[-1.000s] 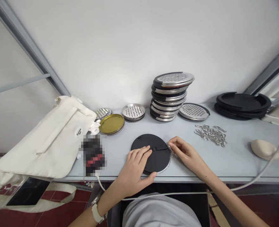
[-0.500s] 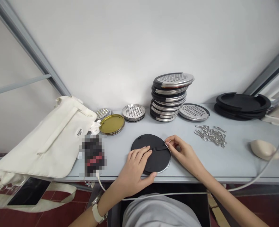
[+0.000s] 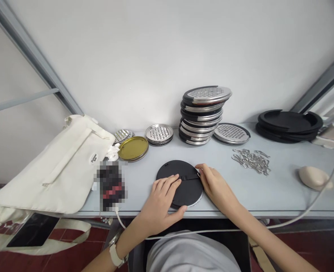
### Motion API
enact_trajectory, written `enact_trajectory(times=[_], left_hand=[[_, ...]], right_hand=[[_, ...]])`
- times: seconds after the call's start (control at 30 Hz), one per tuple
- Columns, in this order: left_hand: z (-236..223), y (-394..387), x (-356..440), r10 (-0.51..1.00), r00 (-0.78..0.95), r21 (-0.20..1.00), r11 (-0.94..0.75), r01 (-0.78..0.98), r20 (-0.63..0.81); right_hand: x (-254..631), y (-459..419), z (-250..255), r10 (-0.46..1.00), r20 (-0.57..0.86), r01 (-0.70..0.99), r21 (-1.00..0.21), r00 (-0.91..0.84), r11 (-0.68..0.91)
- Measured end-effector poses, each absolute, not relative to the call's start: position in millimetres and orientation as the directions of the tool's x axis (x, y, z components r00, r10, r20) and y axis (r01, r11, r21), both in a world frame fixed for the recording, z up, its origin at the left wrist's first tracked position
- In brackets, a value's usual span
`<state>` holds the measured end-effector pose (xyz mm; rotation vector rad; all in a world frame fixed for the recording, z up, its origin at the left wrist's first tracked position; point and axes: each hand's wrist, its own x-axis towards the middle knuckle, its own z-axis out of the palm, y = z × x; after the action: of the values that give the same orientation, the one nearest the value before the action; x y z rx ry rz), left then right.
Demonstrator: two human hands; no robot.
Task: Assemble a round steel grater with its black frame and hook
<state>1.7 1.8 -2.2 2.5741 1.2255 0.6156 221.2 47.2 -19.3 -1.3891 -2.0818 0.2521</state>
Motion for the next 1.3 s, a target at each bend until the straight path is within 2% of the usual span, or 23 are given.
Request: enact_trajectory(times=[0.2, 0.57, 0.77, 0.97, 1.3], left_hand=[[-1.2, 1.5, 1.8, 0.779, 0.562, 0.372, -0.627, 0.684, 0.277], [-0.7, 1.4, 1.3, 0.786, 0.569, 0.371, -0.617, 0.694, 0.243], [-1.5, 1.9, 0.8, 0.781, 0.573, 0.359, -0.623, 0.695, 0.246], [-2.1, 1.9, 0.8, 0.781, 0.579, 0.354, -0.623, 0.698, 0.233], [-0.9, 2.3, 1.0, 0.782, 0.576, 0.356, -0.622, 0.698, 0.236]], right_hand=[[220.5, 47.5, -21.1, 0.892, 0.377, 0.803, -0.434, -0.250, 0.409], [217.0, 50.1, -16.8, 0.954, 0.278, 0.785, -0.564, -0.110, 0.255], [214.6, 55.3, -18.7, 0.950, 0.297, 0.781, -0.571, -0.091, 0.254], [220.6, 55.4, -18.9, 0.964, 0.220, 0.721, -0.643, -0.151, 0.260], [222.2, 53.8, -16.8, 0.952, 0.253, 0.589, -0.749, -0.170, 0.304]])
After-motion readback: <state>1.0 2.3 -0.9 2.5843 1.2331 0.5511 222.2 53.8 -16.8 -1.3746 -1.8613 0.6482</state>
